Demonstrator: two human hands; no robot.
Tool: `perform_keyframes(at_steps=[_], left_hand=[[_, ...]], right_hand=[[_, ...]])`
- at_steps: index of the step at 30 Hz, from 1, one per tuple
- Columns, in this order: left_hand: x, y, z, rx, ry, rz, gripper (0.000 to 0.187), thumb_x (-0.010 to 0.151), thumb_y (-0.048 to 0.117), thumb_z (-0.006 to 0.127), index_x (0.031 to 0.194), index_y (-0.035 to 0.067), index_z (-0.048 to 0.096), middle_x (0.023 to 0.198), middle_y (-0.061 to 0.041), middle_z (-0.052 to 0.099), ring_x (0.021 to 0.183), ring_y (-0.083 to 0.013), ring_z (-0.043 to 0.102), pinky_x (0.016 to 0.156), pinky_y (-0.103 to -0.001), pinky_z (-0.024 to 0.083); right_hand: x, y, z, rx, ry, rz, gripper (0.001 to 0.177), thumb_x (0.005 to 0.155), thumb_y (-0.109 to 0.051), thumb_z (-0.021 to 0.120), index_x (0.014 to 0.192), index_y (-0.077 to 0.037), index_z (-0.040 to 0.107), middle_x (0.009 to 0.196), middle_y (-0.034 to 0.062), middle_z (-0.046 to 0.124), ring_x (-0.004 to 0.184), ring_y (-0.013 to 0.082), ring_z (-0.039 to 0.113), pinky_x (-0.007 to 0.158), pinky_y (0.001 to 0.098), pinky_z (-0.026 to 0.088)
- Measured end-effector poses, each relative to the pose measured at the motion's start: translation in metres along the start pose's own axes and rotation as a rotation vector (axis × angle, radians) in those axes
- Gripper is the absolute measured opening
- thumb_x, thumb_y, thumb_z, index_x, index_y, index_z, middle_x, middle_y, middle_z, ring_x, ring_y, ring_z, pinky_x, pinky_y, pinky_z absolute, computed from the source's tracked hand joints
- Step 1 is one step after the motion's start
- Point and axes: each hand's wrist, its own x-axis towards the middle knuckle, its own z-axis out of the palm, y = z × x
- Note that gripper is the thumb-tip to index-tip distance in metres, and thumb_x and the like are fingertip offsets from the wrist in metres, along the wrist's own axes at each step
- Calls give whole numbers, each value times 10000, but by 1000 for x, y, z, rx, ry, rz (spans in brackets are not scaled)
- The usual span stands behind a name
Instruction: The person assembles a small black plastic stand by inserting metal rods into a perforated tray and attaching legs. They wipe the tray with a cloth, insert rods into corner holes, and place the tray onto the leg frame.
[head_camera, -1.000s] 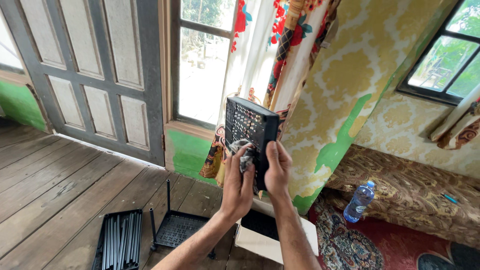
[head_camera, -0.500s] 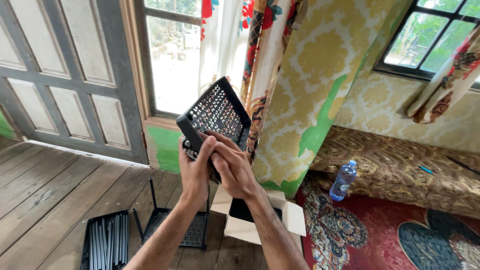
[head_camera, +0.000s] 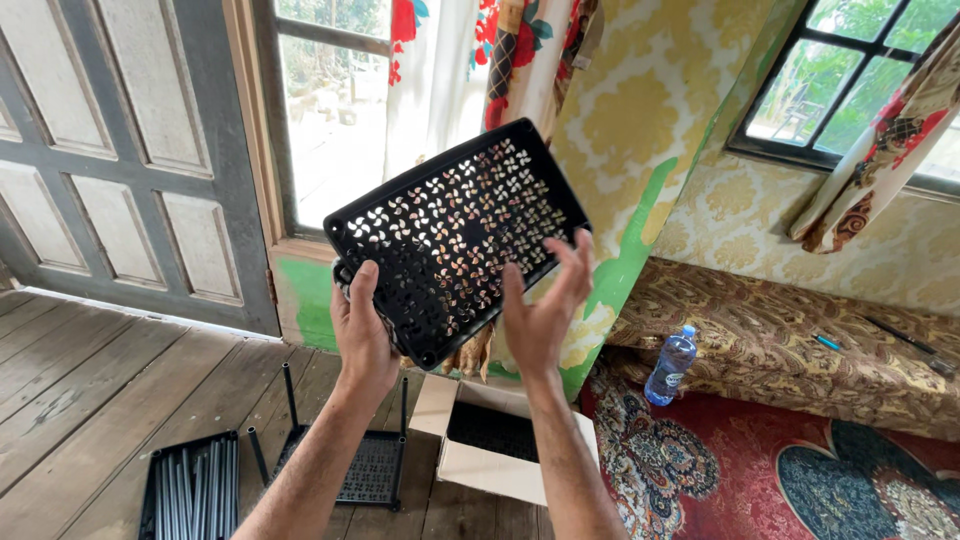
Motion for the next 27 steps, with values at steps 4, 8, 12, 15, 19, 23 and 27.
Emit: perform_keyframes(at_steps=[4,8,12,15,19,23,27], left_hand=[[5,-9,-9,40,8,-43,362,982,334,594,1229,99,471,977,-69,610,785,-185,732,549,-326,634],[7,-30,-15,59,-30,-33,378,1012,377,594,1204,70,488,961,-62,606,796,-140,711,581,-286,635],[6,-40,-21,96,-14,-62,386,1036,404,584,1201,66,498,993,-66,633,835,-103,690,645,-251,636],[10,-33,-26,186,-14,-21,401,1098,430,580,1162,51,466,900,-89,573,706,-146,630,521,-276,572],[14,-14,-28,404,118,175,364,999,293,573,1261,104,405,996,-63,610,760,-116,657,537,-243,595],[18,-7,-32,603,-2,517,364,1025,114,534,1353,76,381,1163,-123,597,958,-151,653,696,-277,635],[18,-15,-37,1044,-53,818,410,1040,51,568,1406,61,384,1234,-229,511,1111,-231,579,845,-392,608]], right_hand=[[8,4,-7,536,24,665,863,843,-279,781,1503,-157,238,1657,163,189,1471,371,304,1116,661,284],[12,5,-10,1077,-82,1019,663,911,-193,774,1433,-19,402,1437,183,492,1233,307,566,1001,518,450],[10,-1,-11,1194,-95,1199,518,891,-207,719,1268,108,556,1110,173,721,880,222,744,705,310,645],[14,-1,-13,1076,50,1206,445,923,-195,708,1247,83,580,1116,173,722,828,222,731,603,283,600],[18,7,-17,1076,127,964,396,902,-140,643,1270,-13,572,1133,94,698,928,198,732,756,333,627],[8,11,-7,812,57,616,326,1018,-145,602,1288,36,576,1191,123,693,1106,198,681,1007,343,554],[-11,-5,-1,581,-106,551,362,1032,-207,569,1318,14,557,1142,85,688,1005,170,656,889,323,533]])
